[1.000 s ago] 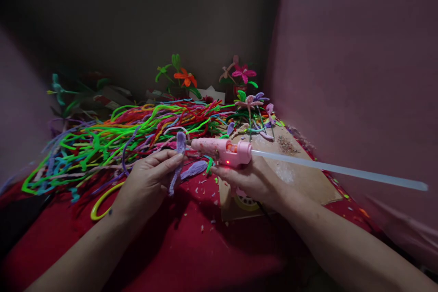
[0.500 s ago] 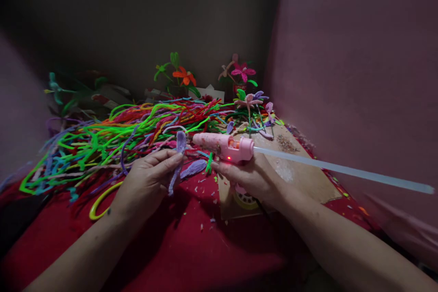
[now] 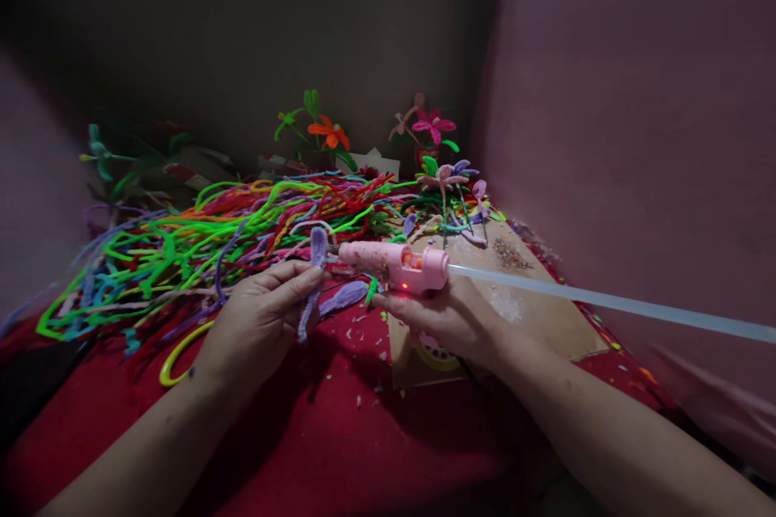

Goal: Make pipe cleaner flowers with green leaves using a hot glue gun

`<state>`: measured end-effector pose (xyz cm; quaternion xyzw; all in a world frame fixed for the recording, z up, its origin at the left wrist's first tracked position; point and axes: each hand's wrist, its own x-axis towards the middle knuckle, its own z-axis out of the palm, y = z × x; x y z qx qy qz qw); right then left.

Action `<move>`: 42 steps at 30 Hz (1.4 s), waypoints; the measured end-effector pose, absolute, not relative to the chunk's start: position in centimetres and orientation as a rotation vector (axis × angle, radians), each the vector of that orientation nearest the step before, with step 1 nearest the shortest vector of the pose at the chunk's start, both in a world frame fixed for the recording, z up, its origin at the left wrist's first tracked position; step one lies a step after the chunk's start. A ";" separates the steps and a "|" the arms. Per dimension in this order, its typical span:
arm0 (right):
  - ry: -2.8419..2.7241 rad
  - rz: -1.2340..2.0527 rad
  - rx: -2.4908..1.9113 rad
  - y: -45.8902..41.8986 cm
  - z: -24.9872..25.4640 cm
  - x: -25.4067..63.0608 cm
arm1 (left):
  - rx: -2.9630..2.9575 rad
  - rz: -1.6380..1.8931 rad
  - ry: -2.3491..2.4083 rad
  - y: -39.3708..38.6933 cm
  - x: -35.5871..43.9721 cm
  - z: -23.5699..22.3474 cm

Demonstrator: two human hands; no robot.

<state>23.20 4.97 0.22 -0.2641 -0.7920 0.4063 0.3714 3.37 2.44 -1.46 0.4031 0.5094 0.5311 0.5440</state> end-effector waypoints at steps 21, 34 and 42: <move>-2.030 1.069 -0.549 5.2 -0.9 23.5 | 0.944 1.297 1.247 2.4 3.4 -1.3; -2.043 1.042 -0.606 5.0 -0.5 23.4 | 0.974 1.277 1.284 2.2 3.5 -1.2; -2.064 1.056 -0.570 5.2 -1.0 23.4 | 0.952 1.314 1.208 2.5 3.3 -1.6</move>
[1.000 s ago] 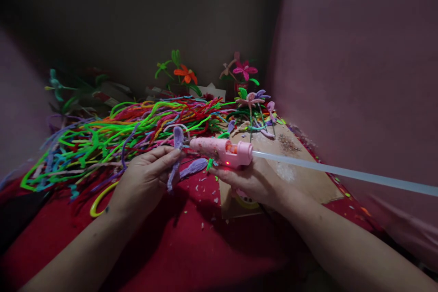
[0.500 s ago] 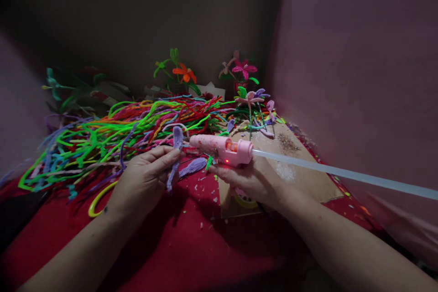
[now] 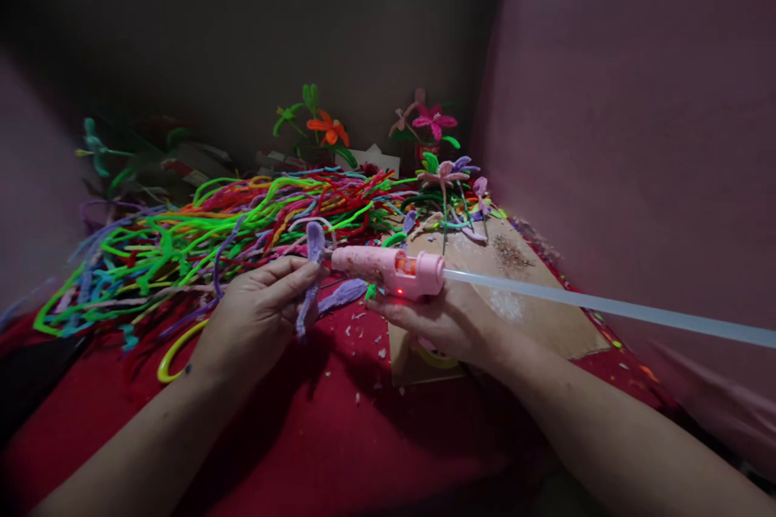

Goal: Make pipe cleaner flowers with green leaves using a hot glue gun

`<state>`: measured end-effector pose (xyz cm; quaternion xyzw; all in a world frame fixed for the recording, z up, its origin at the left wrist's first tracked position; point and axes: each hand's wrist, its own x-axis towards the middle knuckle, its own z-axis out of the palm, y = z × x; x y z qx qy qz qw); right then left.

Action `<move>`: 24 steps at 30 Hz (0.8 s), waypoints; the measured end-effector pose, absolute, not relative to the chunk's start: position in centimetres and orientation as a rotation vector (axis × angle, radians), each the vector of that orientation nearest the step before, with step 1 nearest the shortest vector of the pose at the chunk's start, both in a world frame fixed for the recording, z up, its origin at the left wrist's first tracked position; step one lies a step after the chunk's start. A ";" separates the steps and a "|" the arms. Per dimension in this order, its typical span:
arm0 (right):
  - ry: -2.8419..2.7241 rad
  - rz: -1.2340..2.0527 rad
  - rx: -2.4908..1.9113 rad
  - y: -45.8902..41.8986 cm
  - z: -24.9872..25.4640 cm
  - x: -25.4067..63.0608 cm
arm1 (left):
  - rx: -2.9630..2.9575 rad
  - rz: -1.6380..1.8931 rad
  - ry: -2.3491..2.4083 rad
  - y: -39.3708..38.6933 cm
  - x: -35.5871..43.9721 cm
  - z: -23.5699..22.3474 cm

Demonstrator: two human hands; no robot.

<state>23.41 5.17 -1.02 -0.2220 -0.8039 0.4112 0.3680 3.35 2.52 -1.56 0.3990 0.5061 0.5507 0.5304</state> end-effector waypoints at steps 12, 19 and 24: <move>-2.030 1.055 -0.636 4.9 -0.8 23.4 | 0.962 1.274 1.252 2.4 3.5 -1.3; -2.005 1.099 -0.594 4.9 -0.4 23.4 | 0.939 1.272 1.228 2.3 3.5 -1.4; -2.046 1.108 -0.612 4.9 -0.1 23.3 | 0.934 1.277 1.215 2.4 3.6 -1.2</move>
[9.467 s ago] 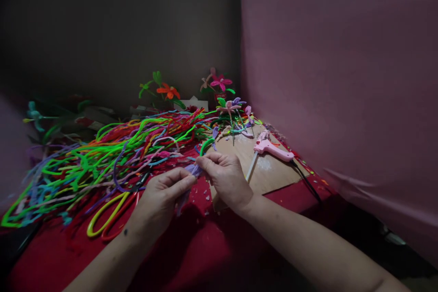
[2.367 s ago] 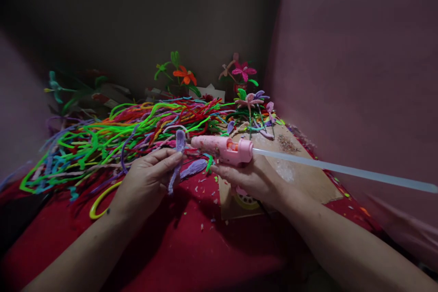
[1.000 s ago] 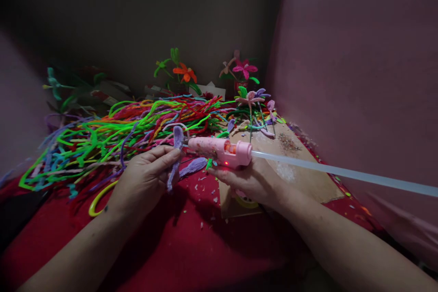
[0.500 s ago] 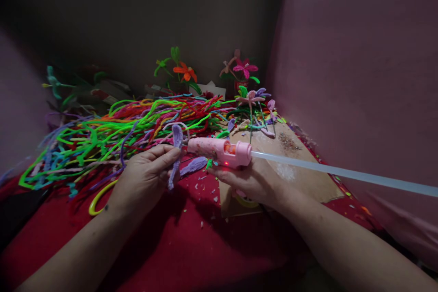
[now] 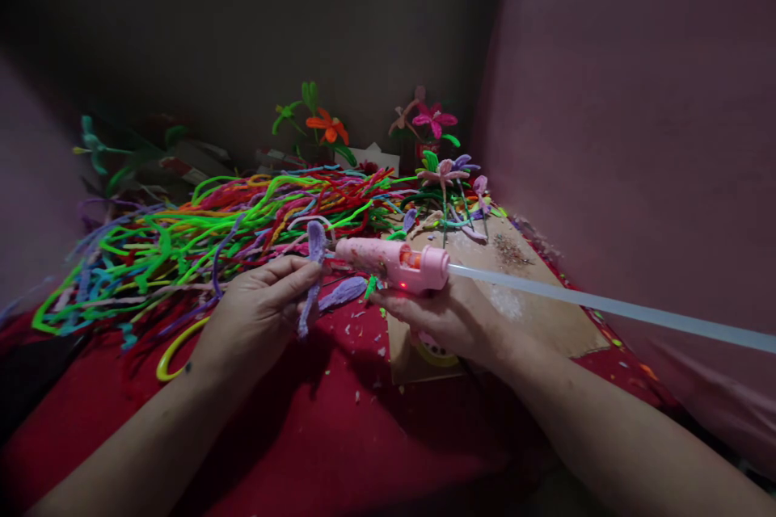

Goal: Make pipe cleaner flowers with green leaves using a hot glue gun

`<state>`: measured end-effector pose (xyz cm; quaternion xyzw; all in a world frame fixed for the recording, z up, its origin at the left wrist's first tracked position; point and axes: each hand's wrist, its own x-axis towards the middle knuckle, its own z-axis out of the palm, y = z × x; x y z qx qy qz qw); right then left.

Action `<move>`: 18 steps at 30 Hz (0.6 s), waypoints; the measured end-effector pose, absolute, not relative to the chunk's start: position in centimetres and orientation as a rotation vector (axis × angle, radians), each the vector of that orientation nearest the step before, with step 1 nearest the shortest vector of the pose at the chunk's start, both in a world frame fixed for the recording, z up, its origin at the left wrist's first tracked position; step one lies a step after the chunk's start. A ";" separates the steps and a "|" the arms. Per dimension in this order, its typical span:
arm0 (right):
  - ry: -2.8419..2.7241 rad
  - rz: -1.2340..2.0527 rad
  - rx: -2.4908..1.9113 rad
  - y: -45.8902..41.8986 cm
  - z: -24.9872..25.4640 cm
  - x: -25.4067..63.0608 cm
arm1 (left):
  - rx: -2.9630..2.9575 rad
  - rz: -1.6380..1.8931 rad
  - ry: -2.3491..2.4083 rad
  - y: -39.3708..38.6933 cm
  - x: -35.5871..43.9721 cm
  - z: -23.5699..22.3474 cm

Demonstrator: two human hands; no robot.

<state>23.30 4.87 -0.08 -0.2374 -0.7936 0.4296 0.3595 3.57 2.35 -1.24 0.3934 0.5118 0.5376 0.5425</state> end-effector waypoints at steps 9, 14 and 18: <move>-2.089 1.102 -0.563 5.2 -1.0 23.6 | 0.998 1.291 1.301 2.4 3.7 -1.0; -2.102 1.084 -0.535 5.1 -0.6 23.7 | 0.997 1.295 1.309 2.3 3.7 -0.9; -2.145 1.066 -0.501 5.0 -0.2 23.5 | 0.993 1.301 1.296 2.4 3.6 -1.0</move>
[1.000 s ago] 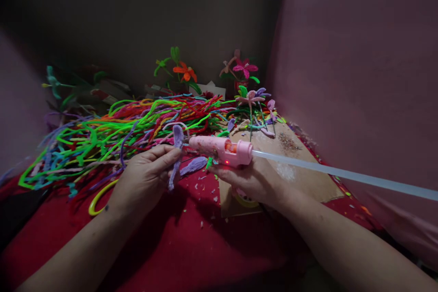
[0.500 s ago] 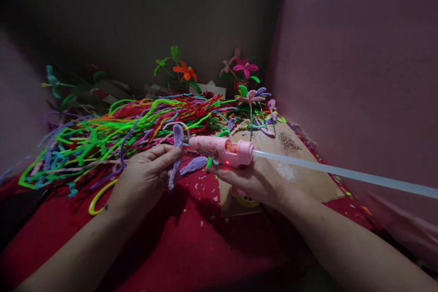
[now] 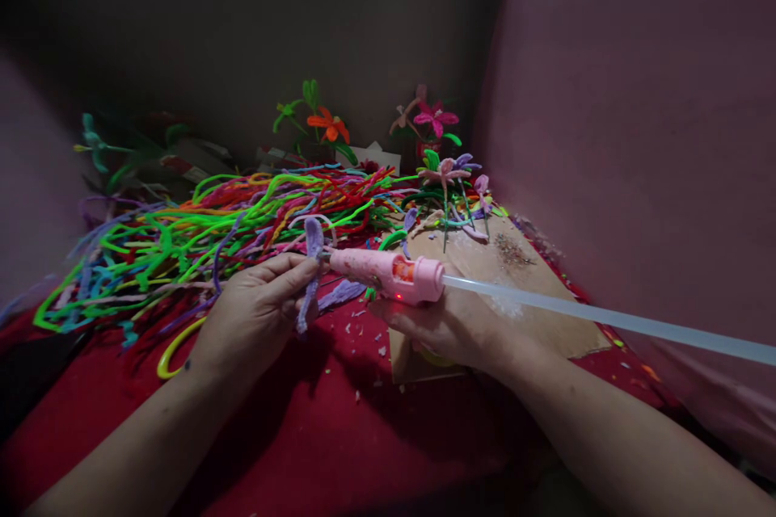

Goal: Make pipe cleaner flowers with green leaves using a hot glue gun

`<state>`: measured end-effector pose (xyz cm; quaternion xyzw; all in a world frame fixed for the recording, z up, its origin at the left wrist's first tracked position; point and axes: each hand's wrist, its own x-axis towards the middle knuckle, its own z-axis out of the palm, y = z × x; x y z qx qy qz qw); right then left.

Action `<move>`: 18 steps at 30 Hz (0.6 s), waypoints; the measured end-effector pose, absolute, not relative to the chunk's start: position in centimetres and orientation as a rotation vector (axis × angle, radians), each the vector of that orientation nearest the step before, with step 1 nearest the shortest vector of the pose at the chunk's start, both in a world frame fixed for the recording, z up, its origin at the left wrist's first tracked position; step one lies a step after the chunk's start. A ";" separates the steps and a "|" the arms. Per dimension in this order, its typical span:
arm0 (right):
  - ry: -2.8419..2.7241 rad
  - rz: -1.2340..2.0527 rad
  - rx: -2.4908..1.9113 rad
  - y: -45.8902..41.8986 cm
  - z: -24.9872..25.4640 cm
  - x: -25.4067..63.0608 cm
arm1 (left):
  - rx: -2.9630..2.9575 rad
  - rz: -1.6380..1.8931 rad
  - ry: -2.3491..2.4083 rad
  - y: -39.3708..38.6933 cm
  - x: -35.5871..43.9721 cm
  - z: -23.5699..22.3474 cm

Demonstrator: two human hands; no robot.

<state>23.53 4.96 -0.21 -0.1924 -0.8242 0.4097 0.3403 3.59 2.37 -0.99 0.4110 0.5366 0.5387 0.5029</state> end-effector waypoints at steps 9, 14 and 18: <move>-2.080 1.052 -0.558 5.0 -0.5 23.6 | 0.950 1.280 1.268 2.4 3.6 -1.3; -2.016 1.030 -0.669 4.6 0.0 23.4 | 0.942 1.271 1.249 2.3 3.7 -1.2; -1.986 1.045 -0.750 4.5 0.2 23.4 | 0.966 1.275 1.225 2.4 3.5 -1.5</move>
